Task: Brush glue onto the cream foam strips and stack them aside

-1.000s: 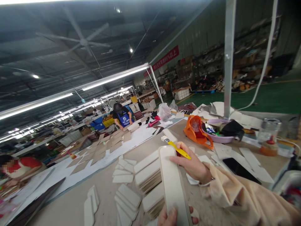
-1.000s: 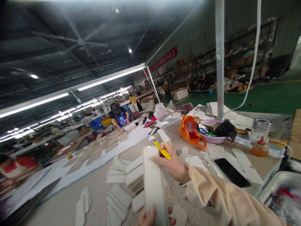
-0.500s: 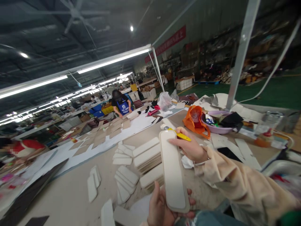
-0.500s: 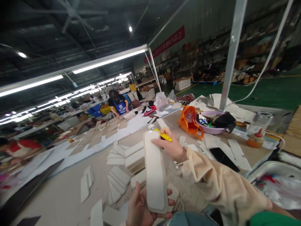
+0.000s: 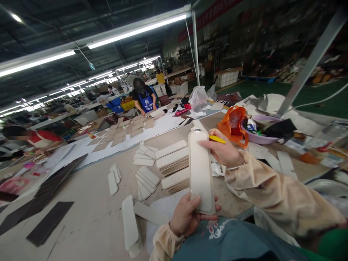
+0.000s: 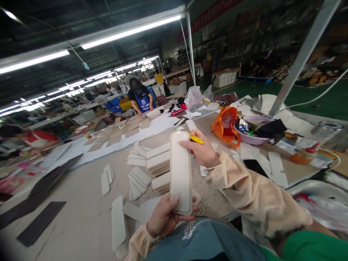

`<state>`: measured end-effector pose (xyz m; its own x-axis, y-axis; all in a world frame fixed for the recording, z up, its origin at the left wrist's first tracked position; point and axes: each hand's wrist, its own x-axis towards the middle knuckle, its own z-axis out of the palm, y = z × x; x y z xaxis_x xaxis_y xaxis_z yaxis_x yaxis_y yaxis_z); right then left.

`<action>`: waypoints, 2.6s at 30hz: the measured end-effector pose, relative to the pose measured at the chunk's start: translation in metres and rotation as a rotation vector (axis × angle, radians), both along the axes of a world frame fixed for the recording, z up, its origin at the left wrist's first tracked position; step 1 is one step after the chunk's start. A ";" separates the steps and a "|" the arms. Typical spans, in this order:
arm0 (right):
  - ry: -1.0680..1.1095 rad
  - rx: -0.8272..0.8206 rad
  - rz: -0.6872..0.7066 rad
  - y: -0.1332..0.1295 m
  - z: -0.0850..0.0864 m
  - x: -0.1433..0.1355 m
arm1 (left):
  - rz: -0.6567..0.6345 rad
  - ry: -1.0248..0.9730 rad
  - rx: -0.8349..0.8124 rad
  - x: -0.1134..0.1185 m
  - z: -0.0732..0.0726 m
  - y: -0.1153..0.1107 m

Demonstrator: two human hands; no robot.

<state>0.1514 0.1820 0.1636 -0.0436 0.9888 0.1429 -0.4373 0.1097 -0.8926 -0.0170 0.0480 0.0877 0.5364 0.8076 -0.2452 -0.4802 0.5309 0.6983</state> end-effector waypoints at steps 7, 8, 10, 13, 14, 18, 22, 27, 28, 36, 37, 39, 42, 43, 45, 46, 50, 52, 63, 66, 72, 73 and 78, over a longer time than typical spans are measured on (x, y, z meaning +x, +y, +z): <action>0.001 0.000 0.028 0.000 -0.001 0.001 | 0.074 0.016 -0.004 0.005 -0.004 -0.004; 0.008 0.004 0.034 -0.001 -0.002 0.001 | 0.077 0.019 -0.006 0.005 -0.005 -0.004; 0.014 0.014 0.031 -0.001 -0.003 0.002 | 0.082 0.018 -0.003 0.005 -0.009 -0.005; 0.008 0.045 -0.015 -0.001 -0.004 0.001 | 0.089 0.021 0.033 0.005 -0.016 -0.003; 0.009 0.059 -0.032 -0.001 -0.004 0.001 | 0.092 0.031 0.041 0.004 -0.018 -0.003; 0.034 0.088 -0.053 -0.001 -0.002 0.000 | 0.124 0.092 0.013 0.005 -0.021 0.000; 0.041 0.093 -0.054 -0.001 -0.003 0.000 | 0.144 0.126 -0.009 0.007 -0.022 0.000; 0.042 0.105 -0.058 -0.002 -0.004 0.000 | 0.151 0.135 0.018 0.008 -0.024 -0.002; 0.030 0.102 -0.058 -0.002 -0.004 0.000 | 0.156 0.140 0.022 0.008 -0.025 -0.002; -0.039 0.089 -0.103 -0.003 -0.003 -0.001 | 0.094 -0.015 0.035 0.000 -0.009 -0.007; -0.040 0.090 -0.100 -0.003 -0.003 -0.001 | 0.074 -0.063 0.016 -0.002 -0.005 -0.006; -0.034 0.095 -0.088 -0.004 -0.004 -0.001 | 0.058 -0.132 -0.026 -0.005 0.001 -0.005; -0.026 0.101 -0.081 -0.005 -0.005 -0.001 | 0.067 -0.157 -0.030 -0.006 0.007 -0.001; -0.026 0.100 -0.081 -0.005 -0.005 -0.001 | 0.070 -0.156 -0.020 -0.006 0.008 0.000; -0.021 0.105 -0.079 -0.006 -0.007 0.000 | 0.071 -0.147 0.009 -0.005 0.009 0.002; -0.018 0.109 -0.076 -0.006 -0.007 0.000 | 0.071 -0.136 0.025 -0.004 0.010 0.004; -0.033 0.135 -0.071 -0.009 -0.011 -0.001 | 0.139 -0.002 0.121 -0.001 0.018 0.016; -0.060 0.160 -0.084 -0.011 -0.015 -0.003 | 0.189 0.085 0.173 0.001 0.023 0.023; -0.102 0.187 -0.048 -0.016 -0.029 -0.004 | 0.274 0.286 0.293 0.015 0.020 0.038; -0.115 0.186 -0.058 -0.014 -0.031 -0.004 | 0.266 0.280 0.273 0.016 0.018 0.038; -0.180 0.229 -0.077 -0.014 -0.032 -0.004 | 0.299 0.265 0.240 0.016 0.017 0.038; -0.197 0.234 -0.077 -0.015 -0.032 -0.004 | 0.307 0.265 0.234 0.016 0.017 0.037; -0.277 0.243 -0.053 -0.011 -0.031 -0.007 | 0.360 0.250 0.207 0.015 0.016 0.036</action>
